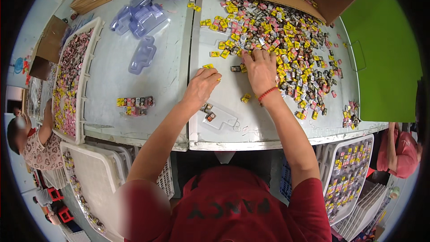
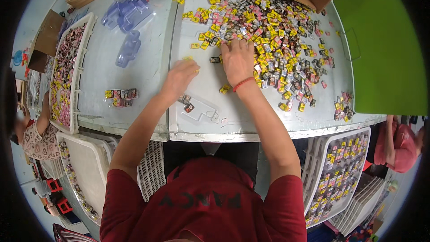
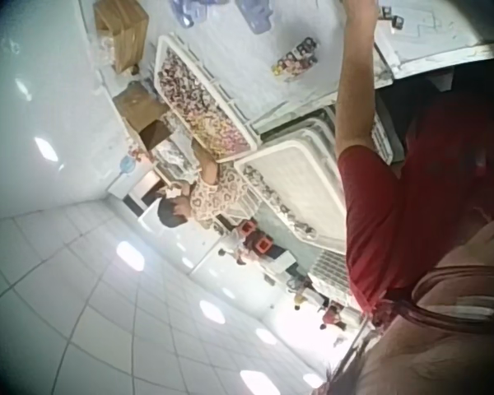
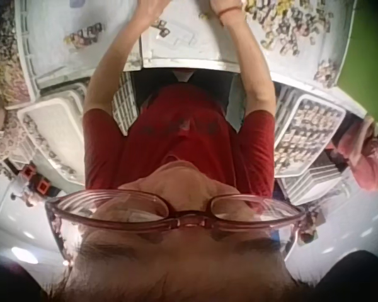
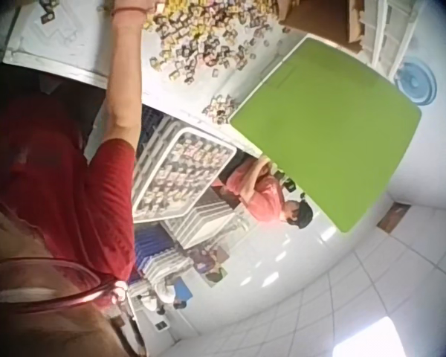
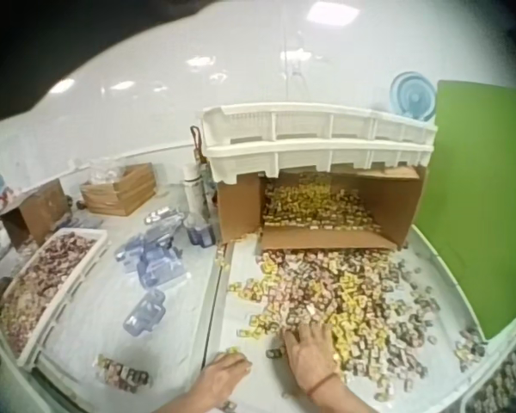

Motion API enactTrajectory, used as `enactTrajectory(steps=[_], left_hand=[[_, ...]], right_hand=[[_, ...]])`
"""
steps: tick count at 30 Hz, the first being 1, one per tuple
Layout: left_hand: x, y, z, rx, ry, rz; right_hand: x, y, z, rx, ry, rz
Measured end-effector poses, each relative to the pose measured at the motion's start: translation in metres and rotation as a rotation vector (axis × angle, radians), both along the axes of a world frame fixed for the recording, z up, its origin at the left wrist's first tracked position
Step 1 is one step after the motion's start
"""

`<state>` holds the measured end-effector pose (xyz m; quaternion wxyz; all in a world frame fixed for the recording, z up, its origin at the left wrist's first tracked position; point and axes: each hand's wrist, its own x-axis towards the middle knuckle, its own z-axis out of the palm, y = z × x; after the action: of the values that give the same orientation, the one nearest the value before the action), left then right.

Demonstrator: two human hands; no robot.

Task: Sort and arrange small yellow toy components on a flat workbench into specific groups or rows.

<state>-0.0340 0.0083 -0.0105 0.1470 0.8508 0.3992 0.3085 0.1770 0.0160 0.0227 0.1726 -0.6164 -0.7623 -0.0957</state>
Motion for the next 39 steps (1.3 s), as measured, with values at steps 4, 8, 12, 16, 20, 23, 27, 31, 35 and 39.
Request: enactTrajectory(steps=[4, 8, 12, 16, 20, 23, 27, 31, 35, 39], left_hand=[[-0.001, -0.003, -0.001, 0.02, -0.008, -0.009], [-0.003, -0.003, -0.001, -0.008, 0.003, 0.008], [-0.011, -0.008, 0.0, -0.087, -0.059, 0.026], [-0.028, -0.017, 0.017, -0.15, -0.079, 0.063], [-0.024, -0.04, 0.046, -0.339, -0.187, 0.005], [-0.02, -0.061, 0.038, -0.257, -0.128, -0.163], [-0.015, -0.073, 0.027, -0.229, -0.111, -0.284], [-0.015, -0.073, 0.012, -0.113, -0.021, -0.353], [-0.016, -0.07, 0.0, -0.055, -0.041, -0.385], [-0.013, -0.073, -0.005, 0.021, -0.025, -0.348]], right_hand=[[-0.002, 0.007, -0.009, 0.058, -0.337, 0.034], [0.003, 0.005, -0.001, 0.039, -0.381, 0.068], [0.01, -0.019, -0.008, 0.101, 0.022, 0.173], [0.015, -0.057, 0.005, 0.009, 0.208, 0.207], [0.011, -0.1, 0.006, -0.258, 0.614, 0.182], [-0.009, -0.123, 0.002, -0.261, 0.66, 0.198], [-0.03, -0.133, -0.01, -0.246, 0.565, 0.259], [-0.036, -0.133, -0.013, -0.081, 0.405, 0.23], [-0.036, -0.131, -0.014, -0.103, 0.396, 0.25], [-0.036, -0.133, -0.017, -0.034, 0.408, 0.237]])
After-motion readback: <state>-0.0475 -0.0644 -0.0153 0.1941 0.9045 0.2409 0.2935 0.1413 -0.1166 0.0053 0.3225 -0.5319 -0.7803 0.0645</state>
